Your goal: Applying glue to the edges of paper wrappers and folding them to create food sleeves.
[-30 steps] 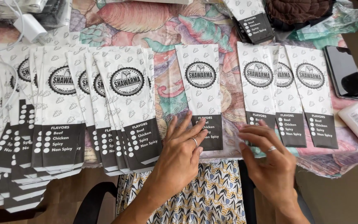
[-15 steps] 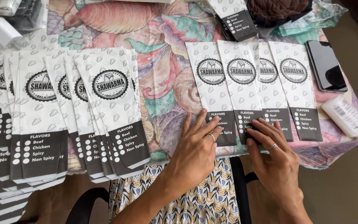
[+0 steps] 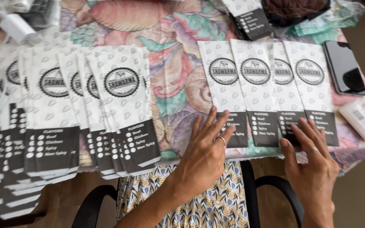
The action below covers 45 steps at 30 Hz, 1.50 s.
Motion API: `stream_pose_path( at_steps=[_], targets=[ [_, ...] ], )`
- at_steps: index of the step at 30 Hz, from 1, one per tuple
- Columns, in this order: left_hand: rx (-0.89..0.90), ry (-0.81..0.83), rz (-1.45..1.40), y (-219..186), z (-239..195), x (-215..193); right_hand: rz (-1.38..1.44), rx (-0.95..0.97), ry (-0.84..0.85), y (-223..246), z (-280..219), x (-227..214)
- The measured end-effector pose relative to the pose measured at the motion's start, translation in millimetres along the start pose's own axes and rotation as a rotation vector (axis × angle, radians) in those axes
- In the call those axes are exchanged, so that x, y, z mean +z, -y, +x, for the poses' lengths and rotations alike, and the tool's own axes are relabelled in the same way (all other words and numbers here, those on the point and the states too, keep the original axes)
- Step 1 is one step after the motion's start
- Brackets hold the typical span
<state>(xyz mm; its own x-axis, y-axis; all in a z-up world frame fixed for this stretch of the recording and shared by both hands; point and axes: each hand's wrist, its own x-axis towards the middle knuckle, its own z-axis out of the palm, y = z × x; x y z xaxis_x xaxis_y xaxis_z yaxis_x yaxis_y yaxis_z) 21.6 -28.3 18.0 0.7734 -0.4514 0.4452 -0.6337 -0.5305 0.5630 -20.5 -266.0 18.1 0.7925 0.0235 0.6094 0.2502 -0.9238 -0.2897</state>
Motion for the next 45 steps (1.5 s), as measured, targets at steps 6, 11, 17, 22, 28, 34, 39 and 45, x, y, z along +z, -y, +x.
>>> stream_pose_path(
  at_steps=[6,11,17,22,28,34,39,45],
  targets=[
    [-0.297,-0.15,0.602,20,-44,-78,0.061,-0.117,-0.016,13,-9,1],
    [-0.4,0.041,0.678,56,-60,-61,0.114,-0.158,0.017,31,0,10],
    [-0.298,0.097,0.541,56,-6,5,0.266,-0.281,0.141,65,8,34],
    [-0.175,0.013,0.442,48,-5,-5,0.4,-0.468,0.279,82,11,44],
    [-0.227,-0.077,0.438,53,-34,-41,0.359,-0.513,0.266,88,10,44],
    [0.016,-0.263,0.347,34,-36,-54,0.413,-0.441,0.23,82,13,47],
    [0.119,-0.057,0.096,30,-50,-22,0.461,-0.461,0.199,85,16,46],
    [0.091,-0.109,0.078,29,-54,-20,0.541,-0.479,0.189,87,18,42]
  ],
)
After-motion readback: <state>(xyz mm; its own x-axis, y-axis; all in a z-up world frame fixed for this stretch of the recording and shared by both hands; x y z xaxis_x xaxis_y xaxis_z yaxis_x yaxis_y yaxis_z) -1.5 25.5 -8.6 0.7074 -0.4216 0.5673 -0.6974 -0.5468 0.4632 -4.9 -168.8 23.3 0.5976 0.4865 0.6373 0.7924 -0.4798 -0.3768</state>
